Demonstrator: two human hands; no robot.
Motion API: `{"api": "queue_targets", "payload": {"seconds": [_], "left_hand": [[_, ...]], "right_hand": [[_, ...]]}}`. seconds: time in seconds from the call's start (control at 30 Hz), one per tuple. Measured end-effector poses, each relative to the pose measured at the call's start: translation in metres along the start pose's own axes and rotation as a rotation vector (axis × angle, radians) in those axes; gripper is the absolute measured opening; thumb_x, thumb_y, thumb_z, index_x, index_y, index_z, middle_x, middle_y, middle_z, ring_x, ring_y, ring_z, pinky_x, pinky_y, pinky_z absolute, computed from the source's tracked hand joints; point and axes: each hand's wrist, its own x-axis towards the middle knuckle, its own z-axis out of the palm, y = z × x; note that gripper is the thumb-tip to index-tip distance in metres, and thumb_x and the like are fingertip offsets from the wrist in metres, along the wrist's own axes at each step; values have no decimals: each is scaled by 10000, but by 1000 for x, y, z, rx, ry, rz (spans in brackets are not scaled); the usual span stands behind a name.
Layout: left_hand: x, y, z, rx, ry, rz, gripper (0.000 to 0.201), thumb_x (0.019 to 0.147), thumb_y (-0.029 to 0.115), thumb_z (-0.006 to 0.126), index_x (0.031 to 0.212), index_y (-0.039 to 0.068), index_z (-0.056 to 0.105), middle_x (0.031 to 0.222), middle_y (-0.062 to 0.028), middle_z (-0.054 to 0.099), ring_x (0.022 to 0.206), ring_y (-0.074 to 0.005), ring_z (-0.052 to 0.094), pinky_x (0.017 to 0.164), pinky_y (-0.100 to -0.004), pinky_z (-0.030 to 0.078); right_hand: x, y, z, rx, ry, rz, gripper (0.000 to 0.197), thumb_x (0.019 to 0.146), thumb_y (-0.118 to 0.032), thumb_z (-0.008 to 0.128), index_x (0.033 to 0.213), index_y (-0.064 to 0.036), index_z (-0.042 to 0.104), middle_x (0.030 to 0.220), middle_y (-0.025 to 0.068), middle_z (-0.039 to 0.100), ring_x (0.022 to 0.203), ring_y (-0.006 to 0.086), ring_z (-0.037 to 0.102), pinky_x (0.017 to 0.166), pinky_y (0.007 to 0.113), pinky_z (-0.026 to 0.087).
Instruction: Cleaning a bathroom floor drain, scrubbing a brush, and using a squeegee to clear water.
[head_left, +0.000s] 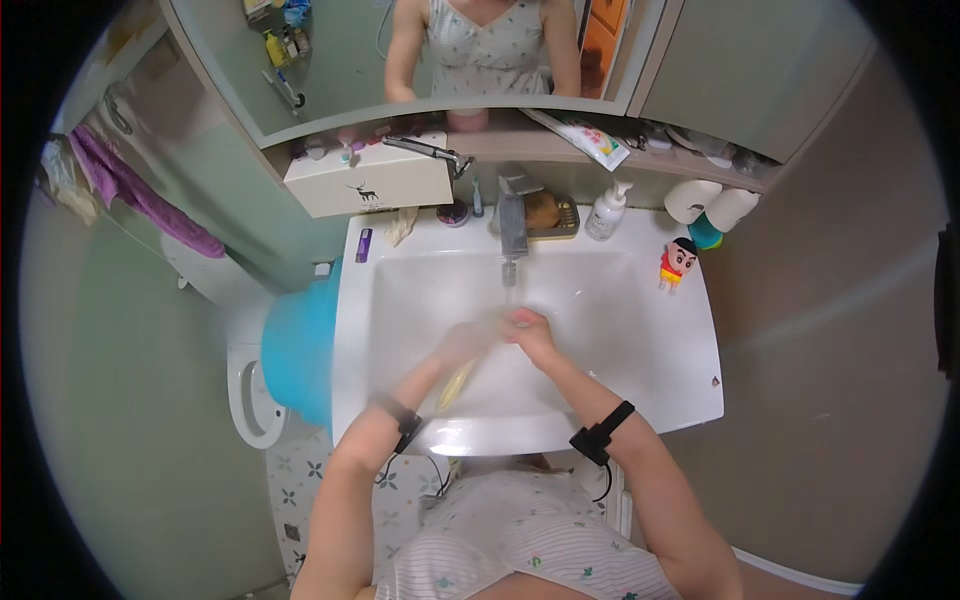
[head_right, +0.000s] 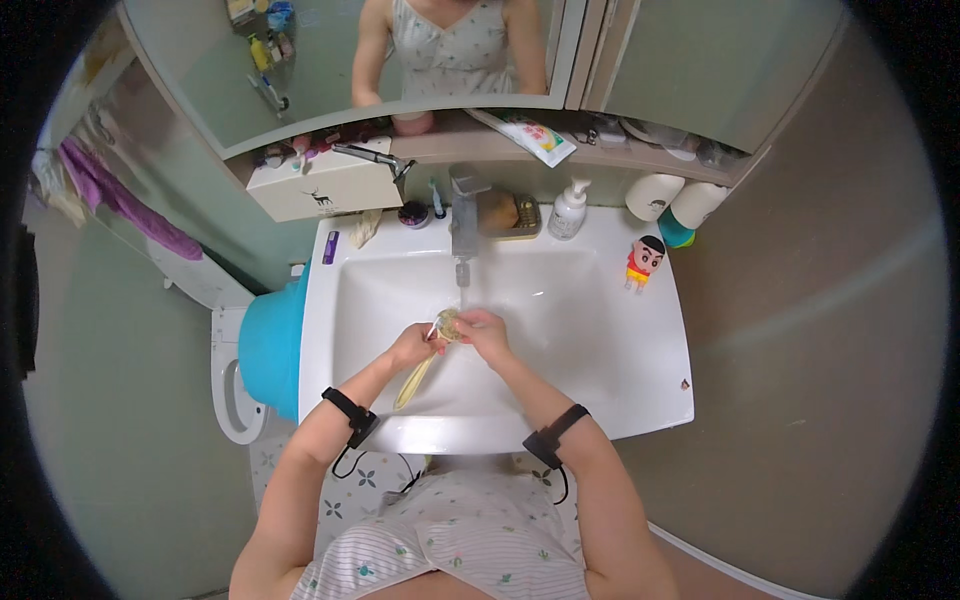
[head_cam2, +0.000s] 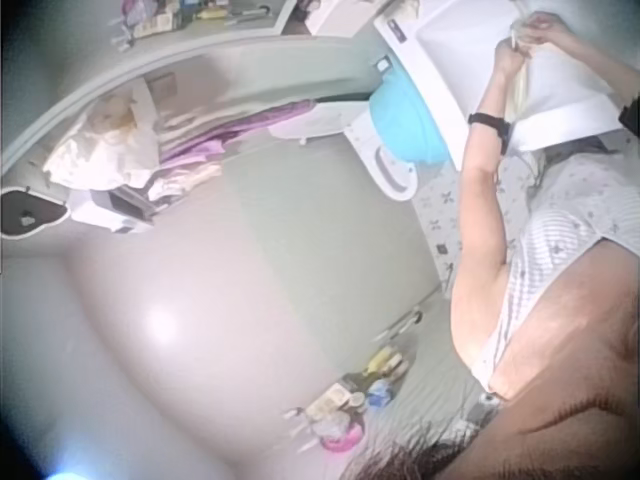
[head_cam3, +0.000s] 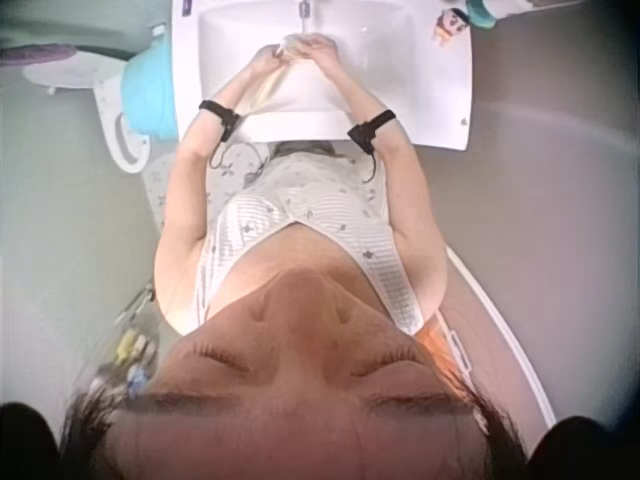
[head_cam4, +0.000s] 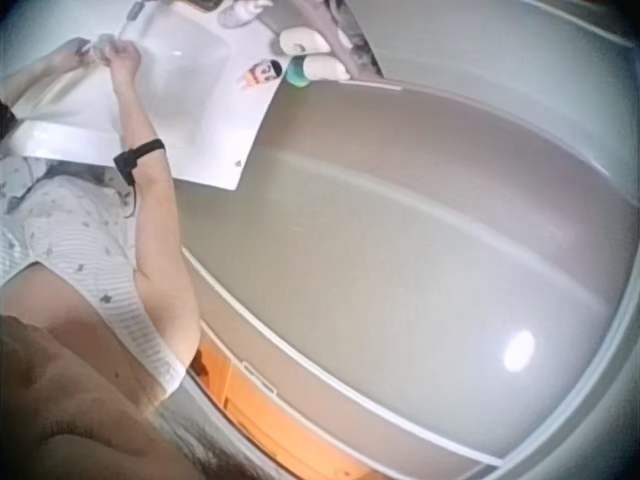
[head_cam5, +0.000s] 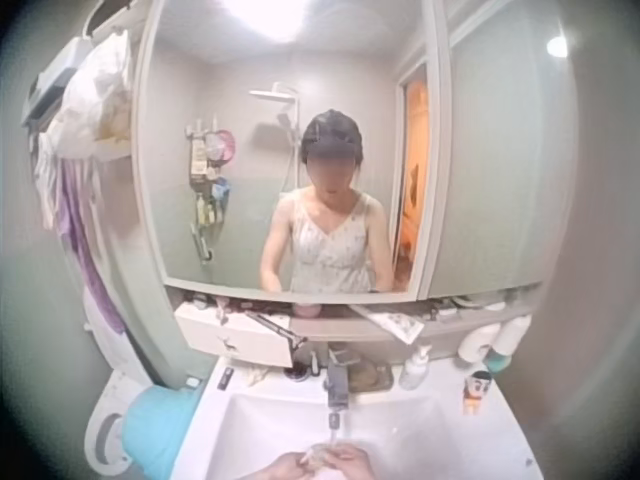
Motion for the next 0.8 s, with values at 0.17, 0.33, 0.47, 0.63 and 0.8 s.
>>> {"api": "queue_targets", "payload": {"seconds": [0.17,0.33,0.47,0.63,0.8], "left_hand": [[16,-46,3,280,-25,-49,133,712,145,536,662,23,551,589,-43,541,552,-120,470,553,-254,377],[8,-43,-12,323,-7,-74,135,708,153,543,672,24,559,601,-49,550,562,-128,483,565,-261,382],[5,-37,-14,319,-20,-131,133,712,151,540,672,25,559,600,-40,543,585,-119,479,582,-255,378],[9,-43,-12,186,-111,-113,136,725,151,539,686,22,555,612,-33,535,600,-105,465,599,-244,372],[19,-42,-4,69,-206,-65,139,743,157,533,703,26,552,636,-24,539,620,-92,461,620,-242,373]], "right_hand": [[11,28,1,-430,85,-219,142,690,-118,594,714,14,548,587,82,547,539,146,541,473,214,447],[25,34,-13,-251,248,-119,132,741,-117,525,732,15,528,563,91,546,537,151,550,469,229,454],[25,6,-38,44,373,40,118,759,-102,498,747,15,508,596,98,550,530,150,548,487,226,455],[21,9,-30,-229,78,-296,86,721,-80,532,715,3,513,616,71,529,552,126,522,508,233,432],[8,-3,-12,-434,-100,-498,63,680,-65,560,699,-18,523,600,50,493,571,126,487,530,258,401]]}}
